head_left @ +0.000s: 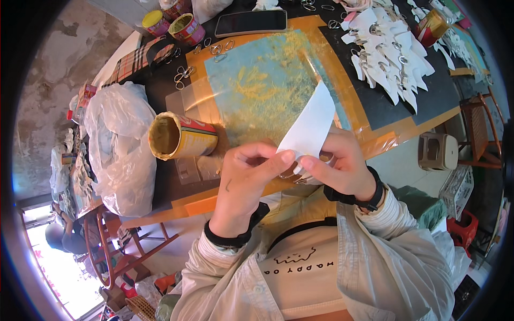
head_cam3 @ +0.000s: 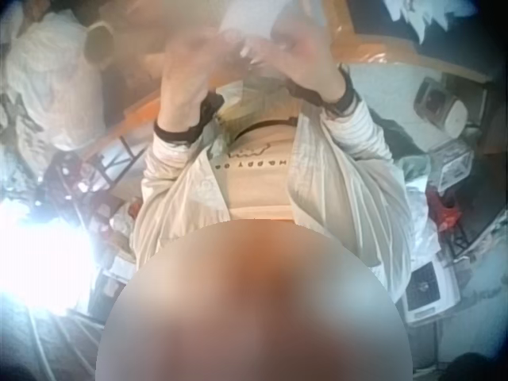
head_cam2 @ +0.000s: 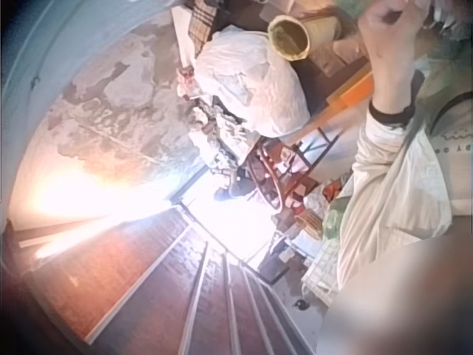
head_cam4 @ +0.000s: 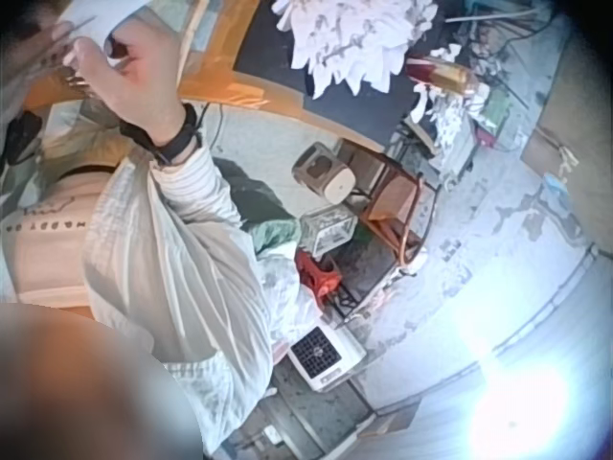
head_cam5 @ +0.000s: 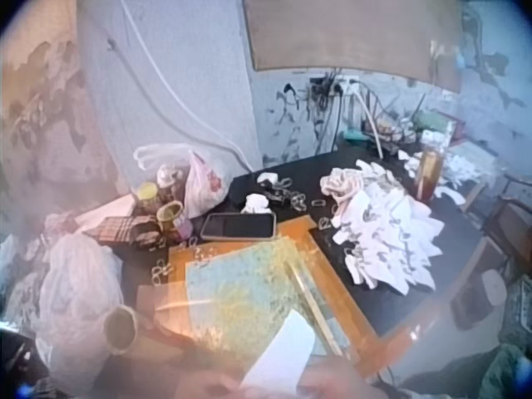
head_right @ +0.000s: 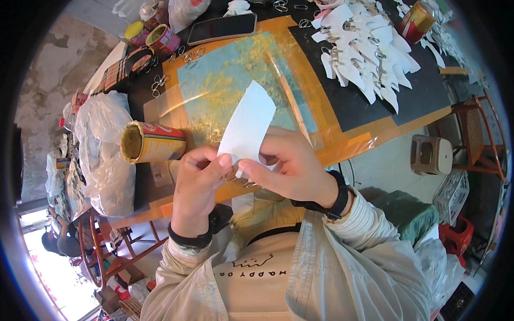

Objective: Applying glue to shoe upper components and assembling them using a brush.

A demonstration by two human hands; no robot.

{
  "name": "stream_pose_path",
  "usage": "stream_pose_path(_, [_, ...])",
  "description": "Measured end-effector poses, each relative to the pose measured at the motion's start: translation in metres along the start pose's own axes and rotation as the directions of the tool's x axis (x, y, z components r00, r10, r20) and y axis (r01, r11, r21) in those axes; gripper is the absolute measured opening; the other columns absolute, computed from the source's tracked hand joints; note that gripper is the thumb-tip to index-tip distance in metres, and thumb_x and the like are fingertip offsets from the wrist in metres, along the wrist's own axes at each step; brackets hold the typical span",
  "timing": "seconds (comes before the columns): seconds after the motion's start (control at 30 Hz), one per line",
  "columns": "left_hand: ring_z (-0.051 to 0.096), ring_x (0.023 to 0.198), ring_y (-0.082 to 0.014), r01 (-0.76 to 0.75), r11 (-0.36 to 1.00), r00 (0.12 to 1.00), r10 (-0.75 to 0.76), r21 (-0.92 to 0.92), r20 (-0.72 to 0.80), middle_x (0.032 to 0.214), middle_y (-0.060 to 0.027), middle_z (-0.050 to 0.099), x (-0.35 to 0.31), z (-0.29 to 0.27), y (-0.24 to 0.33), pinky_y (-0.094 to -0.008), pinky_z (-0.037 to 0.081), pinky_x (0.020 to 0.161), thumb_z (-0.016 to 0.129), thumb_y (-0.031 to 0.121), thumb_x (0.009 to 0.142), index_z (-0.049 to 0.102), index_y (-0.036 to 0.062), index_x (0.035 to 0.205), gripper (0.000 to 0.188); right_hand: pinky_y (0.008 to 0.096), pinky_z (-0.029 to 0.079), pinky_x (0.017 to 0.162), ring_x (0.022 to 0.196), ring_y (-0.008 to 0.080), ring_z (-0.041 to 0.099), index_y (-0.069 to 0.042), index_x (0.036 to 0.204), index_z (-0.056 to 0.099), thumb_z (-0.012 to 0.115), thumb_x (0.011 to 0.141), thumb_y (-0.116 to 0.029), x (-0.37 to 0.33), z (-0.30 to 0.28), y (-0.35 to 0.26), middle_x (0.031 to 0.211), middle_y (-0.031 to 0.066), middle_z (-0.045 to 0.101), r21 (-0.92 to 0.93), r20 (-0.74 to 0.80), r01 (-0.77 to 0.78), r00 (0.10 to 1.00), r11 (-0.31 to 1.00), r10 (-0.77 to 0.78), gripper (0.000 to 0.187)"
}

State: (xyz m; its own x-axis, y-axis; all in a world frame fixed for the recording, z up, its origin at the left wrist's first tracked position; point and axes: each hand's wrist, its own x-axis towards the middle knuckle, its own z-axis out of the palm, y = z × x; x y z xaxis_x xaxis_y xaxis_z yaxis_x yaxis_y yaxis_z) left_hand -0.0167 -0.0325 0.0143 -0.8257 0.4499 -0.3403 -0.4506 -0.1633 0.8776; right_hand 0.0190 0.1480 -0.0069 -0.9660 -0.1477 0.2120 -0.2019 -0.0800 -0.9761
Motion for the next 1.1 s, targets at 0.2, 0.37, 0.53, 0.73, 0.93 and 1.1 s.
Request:
stream_pose_path(0.2, [0.052,0.070,-0.0068,-0.025,0.999,0.999,0.027,-0.035,0.045,0.075,-0.0017,0.061,0.001,-0.007,-0.001,-0.0214,0.039,0.065,0.070,0.012,0.080,0.066,-0.0002,0.079,0.013,0.0234,0.040,0.054,0.065,0.0089,0.053,0.000,0.097,0.063,0.057,0.086,-0.011,0.000,-0.002,-0.003,0.082,0.0044,0.058,-0.070,0.039,0.063,0.997,0.996,-0.060,0.017])
stream_pose_path(0.37, [0.052,0.070,-0.0072,-0.135,0.975,0.991,0.136,0.179,0.007,0.078,-0.0025,0.061,-0.002,-0.002,0.013,-0.0217,0.039,0.064,0.070,0.010,0.079,0.067,-0.0025,0.083,0.014,0.0228,0.044,0.063,0.076,0.0101,0.055,-0.001,0.105,0.061,0.057,0.089,-0.021,0.002,0.000,-0.007,0.093,0.0063,0.057,-0.009,-0.013,-0.064,0.998,0.998,0.064,0.026])
stream_pose_path(0.53, [0.052,0.072,-0.0069,-0.150,0.945,0.986,0.166,0.292,-0.032,0.077,-0.0028,0.061,0.001,-0.003,0.023,-0.0204,0.040,0.065,0.071,0.007,0.078,0.066,-0.0033,0.082,0.012,0.0235,0.045,0.066,0.080,0.0106,0.054,-0.001,0.106,0.060,0.060,0.088,-0.024,0.003,0.001,-0.003,0.095,0.0060,0.057,0.060,-0.005,0.003,1.000,0.998,-0.003,0.030])
stream_pose_path(0.73, [0.052,0.071,-0.0067,-0.256,0.954,0.966,0.246,0.158,0.077,0.077,-0.0009,0.059,0.007,0.005,0.039,-0.0211,0.040,0.065,0.068,0.004,0.079,0.064,-0.0003,0.077,0.006,0.0222,0.045,0.065,0.080,0.0079,0.055,-0.001,0.102,0.063,0.068,0.082,-0.017,0.014,-0.007,-0.037,0.093,0.0038,0.060,-0.024,0.053,-0.149,0.987,0.989,0.150,0.026])
stream_pose_path(0.93, [0.045,0.064,-0.0031,-0.248,0.969,0.959,0.247,-0.012,0.142,0.076,0.0030,0.057,0.023,0.013,0.058,-0.0200,0.034,0.057,0.067,0.009,0.080,0.059,0.0055,0.074,0.011,0.0196,0.043,0.058,0.066,0.0042,0.055,-0.001,0.096,0.066,0.067,0.081,-0.011,0.033,-0.016,-0.069,0.079,0.0016,0.063,0.063,0.068,-0.256,0.966,0.965,0.251,0.018])
stream_pose_path(1.1, [0.042,0.062,-0.0029,-0.320,0.946,0.929,0.324,-0.051,0.176,0.076,0.0038,0.055,0.037,0.023,0.067,-0.0201,0.030,0.053,0.066,0.012,0.080,0.058,0.0074,0.072,0.012,0.0195,0.042,0.055,0.063,0.0030,0.054,-0.001,0.090,0.067,0.067,0.082,-0.014,0.044,-0.030,-0.087,0.073,0.0012,0.064,-0.100,0.058,-0.163,0.984,0.982,0.169,0.016])
